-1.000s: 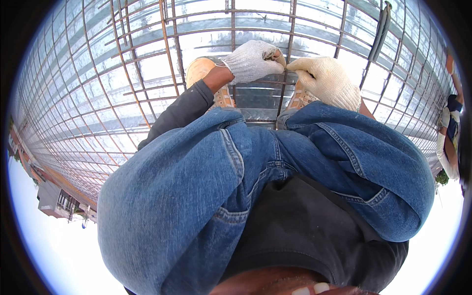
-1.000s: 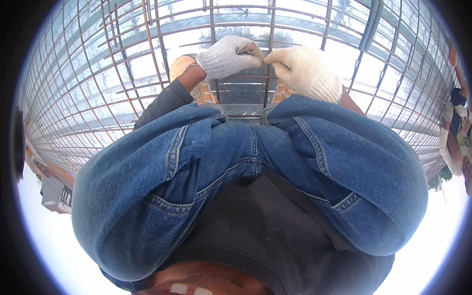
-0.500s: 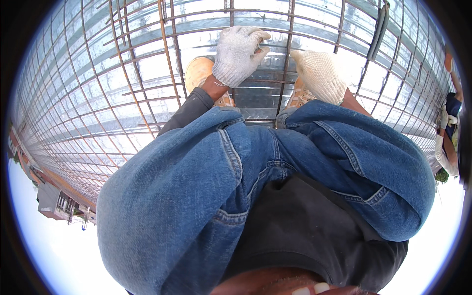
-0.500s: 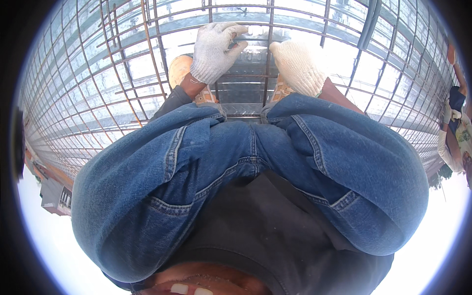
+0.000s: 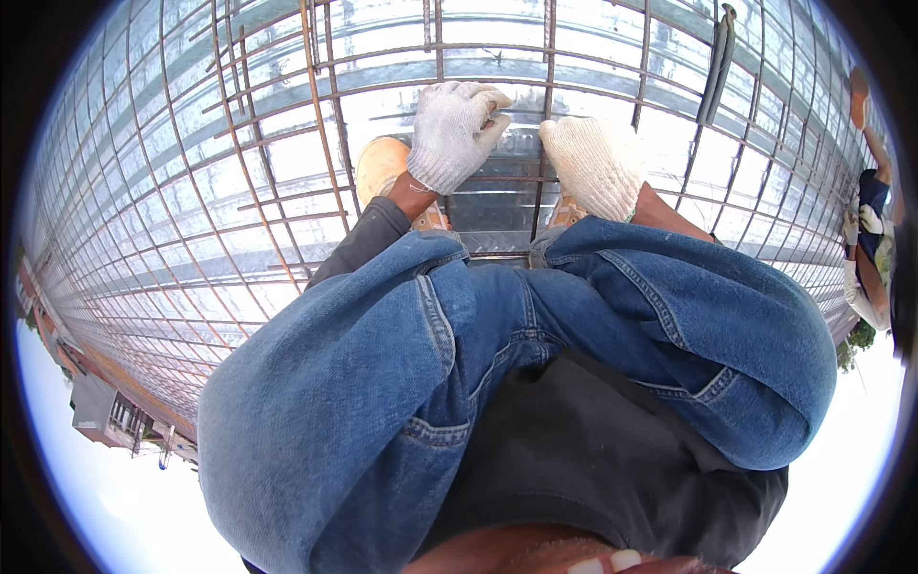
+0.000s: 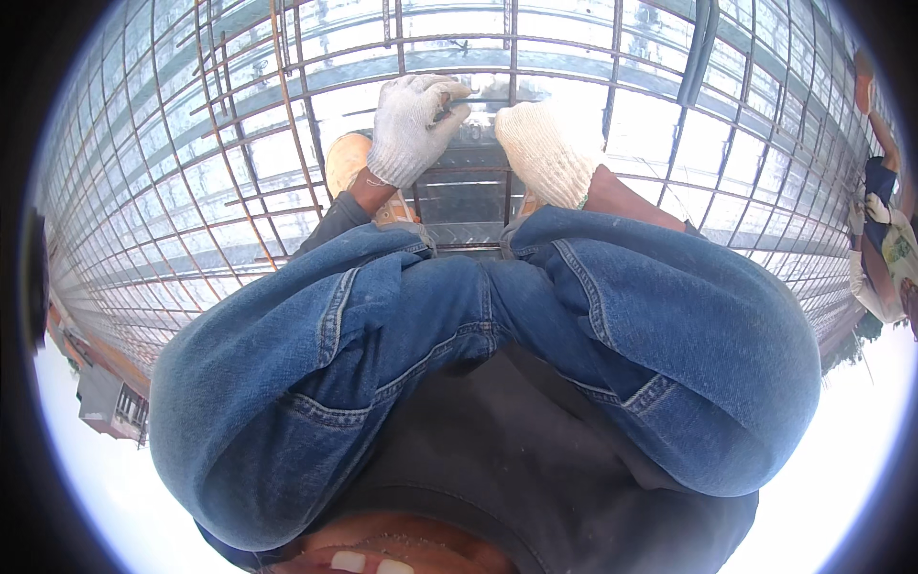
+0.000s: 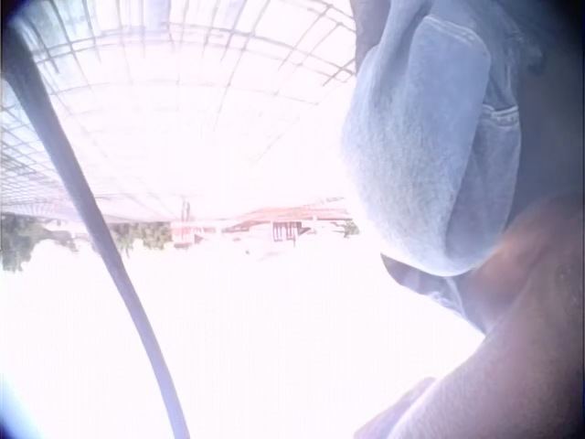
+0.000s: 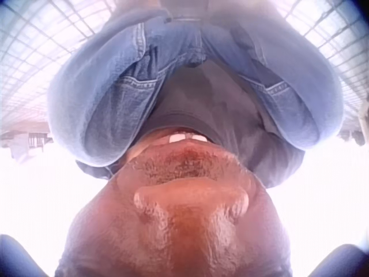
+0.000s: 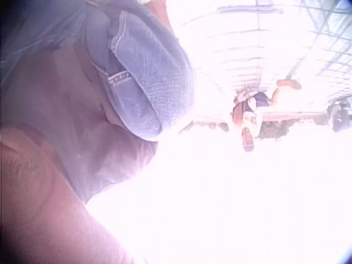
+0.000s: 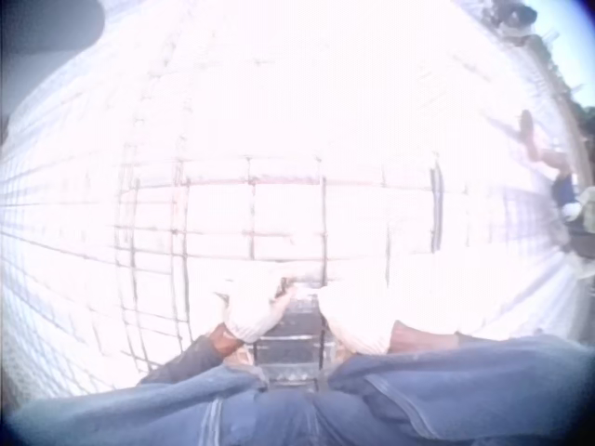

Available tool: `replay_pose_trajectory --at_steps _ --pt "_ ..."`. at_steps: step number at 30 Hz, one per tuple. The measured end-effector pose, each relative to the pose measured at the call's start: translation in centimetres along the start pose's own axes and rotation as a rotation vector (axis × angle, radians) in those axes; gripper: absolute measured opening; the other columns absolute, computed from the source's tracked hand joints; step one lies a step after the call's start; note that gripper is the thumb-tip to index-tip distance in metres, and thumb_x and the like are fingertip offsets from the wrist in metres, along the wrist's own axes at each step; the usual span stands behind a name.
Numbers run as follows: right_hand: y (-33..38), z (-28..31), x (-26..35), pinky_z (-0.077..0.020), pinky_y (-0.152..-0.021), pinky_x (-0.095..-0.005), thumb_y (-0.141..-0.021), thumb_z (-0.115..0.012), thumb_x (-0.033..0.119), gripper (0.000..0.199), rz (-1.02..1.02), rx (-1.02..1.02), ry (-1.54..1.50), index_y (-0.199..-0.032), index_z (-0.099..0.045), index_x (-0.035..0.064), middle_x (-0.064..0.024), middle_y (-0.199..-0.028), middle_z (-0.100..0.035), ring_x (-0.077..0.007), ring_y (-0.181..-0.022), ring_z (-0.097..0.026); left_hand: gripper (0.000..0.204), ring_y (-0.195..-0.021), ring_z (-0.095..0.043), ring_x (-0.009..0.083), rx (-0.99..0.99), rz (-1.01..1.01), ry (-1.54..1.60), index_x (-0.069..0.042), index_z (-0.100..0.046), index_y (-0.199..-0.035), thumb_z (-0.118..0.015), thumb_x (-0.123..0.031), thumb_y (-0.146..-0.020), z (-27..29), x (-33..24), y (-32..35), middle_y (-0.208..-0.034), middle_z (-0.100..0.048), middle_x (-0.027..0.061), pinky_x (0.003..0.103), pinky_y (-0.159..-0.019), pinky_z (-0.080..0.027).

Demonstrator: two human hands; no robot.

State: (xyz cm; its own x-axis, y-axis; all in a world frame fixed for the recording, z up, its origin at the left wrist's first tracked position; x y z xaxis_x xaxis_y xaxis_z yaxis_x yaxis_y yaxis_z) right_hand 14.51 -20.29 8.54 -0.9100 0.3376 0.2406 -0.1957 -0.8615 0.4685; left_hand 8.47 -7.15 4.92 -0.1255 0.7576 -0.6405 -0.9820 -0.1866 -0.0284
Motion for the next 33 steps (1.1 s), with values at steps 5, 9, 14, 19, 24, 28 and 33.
replay_pose_trajectory --at_steps 5,9,14,19,24,28,33 --pt "-0.9 0.1 -0.9 -0.0651 -0.073 -0.0476 -0.106 -0.066 0.014 0.021 -0.129 0.038 -0.217 -0.119 -0.076 0.0018 -0.0203 -0.092 -0.079 -0.035 -0.088 -0.082 0.029 -0.113 -0.074 0.0301 0.001 0.054 0.092 -0.014 -0.082 -0.121 -0.081 -0.026 -0.095 0.2 -0.4 0.1 -0.117 -0.081 0.0086 0.047 -0.103 -0.05" --pt "-0.8 1.5 -1.8 -0.065 -0.086 -0.0455 -0.107 -0.065 0.017 0.029 -0.211 -0.005 -0.483 -0.128 -0.078 0.0019 -0.0203 -0.102 -0.082 -0.0344 -0.092 -0.082 0.032 -0.113 -0.073 0.0344 0.066 0.054 0.247 -0.009 -0.077 -0.129 -0.073 -0.025 -0.102 -0.2 -1.3 0.9 -0.118 -0.08 0.0128 0.05 -0.101 -0.051" --pt "-0.1 2.2 -1.7 -0.0647 -0.088 -0.0448 -0.108 -0.061 0.021 0.03 -0.17 -0.001 -0.55 -0.125 -0.081 0.0051 -0.019 -0.104 -0.083 -0.0335 -0.092 -0.082 0.03 -0.096 -0.077 0.036 0.3 0.096 0.327 -0.003 -0.082 -0.114 -0.066 -0.028 -0.106 -1.7 -1.5 1.4 -0.104 -0.082 0.0162 0.048 -0.087 -0.058" --pt "0.5 0.6 -1.8 -0.0643 -0.088 -0.0452 -0.109 -0.061 0.023 0.031 -0.235 0.079 -0.546 -0.125 -0.081 0.0048 -0.0185 -0.106 -0.084 -0.0335 -0.093 -0.082 0.029 -0.072 -0.076 0.0385 0.351 0.151 0.285 -0.002 -0.082 -0.098 -0.07 -0.028 -0.1 -1.3 -1.9 1.5 -0.079 -0.075 0.0207 0.047 -0.067 -0.06" --pt "0.9 1.5 -2.0 -0.0639 -0.091 -0.0451 -0.11 -0.062 0.026 0.033 -0.234 -0.046 -0.617 -0.125 -0.081 0.0036 -0.0191 -0.11 -0.084 -0.0343 -0.097 -0.082 0.022 -0.064 -0.074 0.0372 0.211 0.1 0.105 -0.006 -0.076 -0.079 -0.071 -0.022 -0.094 0.4 -2.3 0.6 -0.069 -0.07 0.0184 0.045 -0.065 -0.058" --pt "1.0 2.0 -2.3 -0.064 -0.093 -0.0437 -0.11 -0.064 0.026 0.034 -0.232 -0.088 -0.645 -0.126 -0.081 0.0019 -0.0195 -0.113 -0.084 -0.0336 -0.1 -0.082 0.02 -0.061 -0.072 0.0356 0.089 0.055 0.003 -0.007 -0.074 -0.074 -0.073 -0.02 -0.09 1.5 -2.3 0.3 -0.066 -0.069 0.0171 0.046 -0.066 -0.056" --pt "1.0 1.3 -2.1 -0.0637 -0.094 -0.0459 -0.11 -0.06 0.025 0.035 -0.221 -0.048 -0.642 -0.129 -0.079 0.0026 -0.02 -0.113 -0.083 -0.0351 -0.101 -0.082 0.02 -0.062 -0.071 0.0346 0.091 0.074 -0.019 -0.008 -0.073 -0.072 -0.074 -0.019 -0.088 1.2 -2.5 0.9 -0.065 -0.068 0.0158 0.046 -0.07 -0.052"
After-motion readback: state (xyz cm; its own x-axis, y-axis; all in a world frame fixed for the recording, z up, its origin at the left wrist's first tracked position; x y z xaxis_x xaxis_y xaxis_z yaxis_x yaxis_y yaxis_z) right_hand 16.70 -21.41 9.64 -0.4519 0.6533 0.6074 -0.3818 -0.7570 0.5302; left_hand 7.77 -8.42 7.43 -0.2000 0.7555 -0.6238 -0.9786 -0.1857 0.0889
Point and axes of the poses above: each hand's wrist, its own y-axis away from the middle knuckle, its own z-axis out of the back of the hand, x = y × z, the point moved 9 cm from there along -y, towards the middle knuckle
